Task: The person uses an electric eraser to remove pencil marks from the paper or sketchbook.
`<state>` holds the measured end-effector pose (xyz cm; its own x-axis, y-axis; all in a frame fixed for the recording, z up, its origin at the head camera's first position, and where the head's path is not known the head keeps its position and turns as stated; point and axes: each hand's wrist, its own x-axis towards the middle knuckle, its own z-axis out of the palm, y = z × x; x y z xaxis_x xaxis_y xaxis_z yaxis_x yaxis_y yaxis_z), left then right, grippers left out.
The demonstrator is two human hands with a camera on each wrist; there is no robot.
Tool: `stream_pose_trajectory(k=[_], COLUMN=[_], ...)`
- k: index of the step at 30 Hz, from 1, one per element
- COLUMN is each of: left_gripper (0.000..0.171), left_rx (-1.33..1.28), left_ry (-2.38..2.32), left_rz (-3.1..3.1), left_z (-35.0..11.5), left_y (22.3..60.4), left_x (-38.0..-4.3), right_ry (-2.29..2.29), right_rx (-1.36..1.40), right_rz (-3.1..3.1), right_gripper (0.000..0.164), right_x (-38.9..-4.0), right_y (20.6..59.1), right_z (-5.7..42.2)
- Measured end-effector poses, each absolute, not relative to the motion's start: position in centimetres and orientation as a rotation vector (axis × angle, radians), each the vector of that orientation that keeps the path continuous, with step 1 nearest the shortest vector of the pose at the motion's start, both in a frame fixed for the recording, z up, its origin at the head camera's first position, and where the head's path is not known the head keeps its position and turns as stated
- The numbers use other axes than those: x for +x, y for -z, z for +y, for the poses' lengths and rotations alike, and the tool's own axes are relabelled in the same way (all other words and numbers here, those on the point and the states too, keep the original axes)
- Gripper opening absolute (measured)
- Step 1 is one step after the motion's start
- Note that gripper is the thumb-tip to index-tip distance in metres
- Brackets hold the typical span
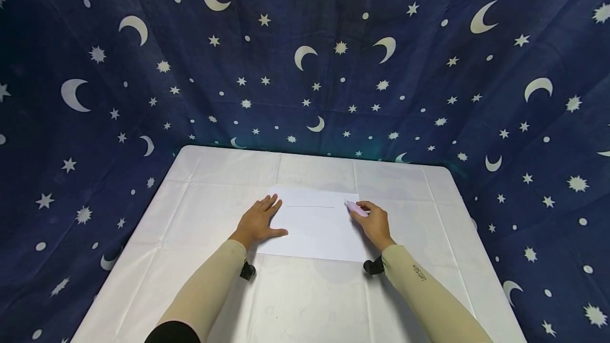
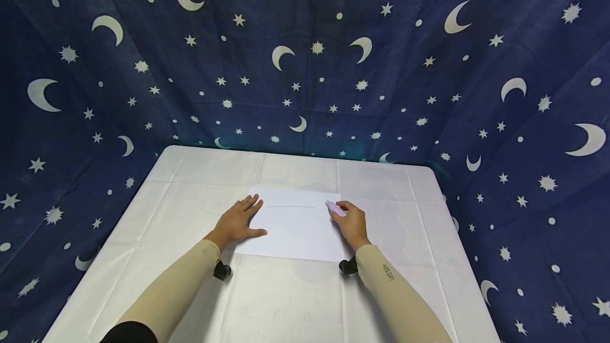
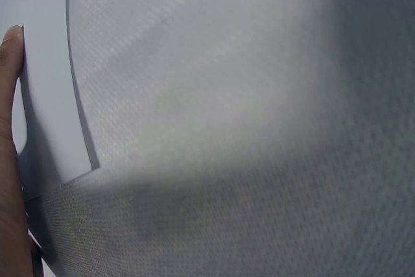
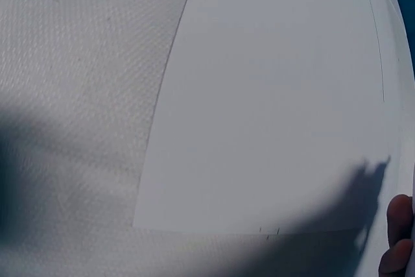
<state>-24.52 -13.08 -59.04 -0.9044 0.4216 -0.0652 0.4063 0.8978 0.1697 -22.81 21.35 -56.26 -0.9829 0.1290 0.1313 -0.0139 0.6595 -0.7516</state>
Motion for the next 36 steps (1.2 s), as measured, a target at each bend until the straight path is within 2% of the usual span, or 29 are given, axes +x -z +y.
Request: stream_pose_trajectory(k=[9, 22, 36], left_gripper=[0.101, 0.101, 0.101], left_rx=[0.643, 0.650, 0.692], left_ry=[-0.205, -0.248, -0.262], left_rz=[2.968, 2.982, 3.002], left_z=[-13.20, -13.20, -13.26], left_y=[59.50, 59.41, 59.64], left_x=[-24.70, -24.58, -24.56], right_ry=[-1.202, -1.246, -1.441], right_rx=[-0.114, -0.121, -0.174], right_rz=[-2.758, -2.716, -2.720], right_gripper=[0.041, 0.034, 0.042], right_x=[-22.89, -23.49, -23.44], right_y=[56.26, 56.65, 56.26], right_z=[21.24, 21.03, 21.12])
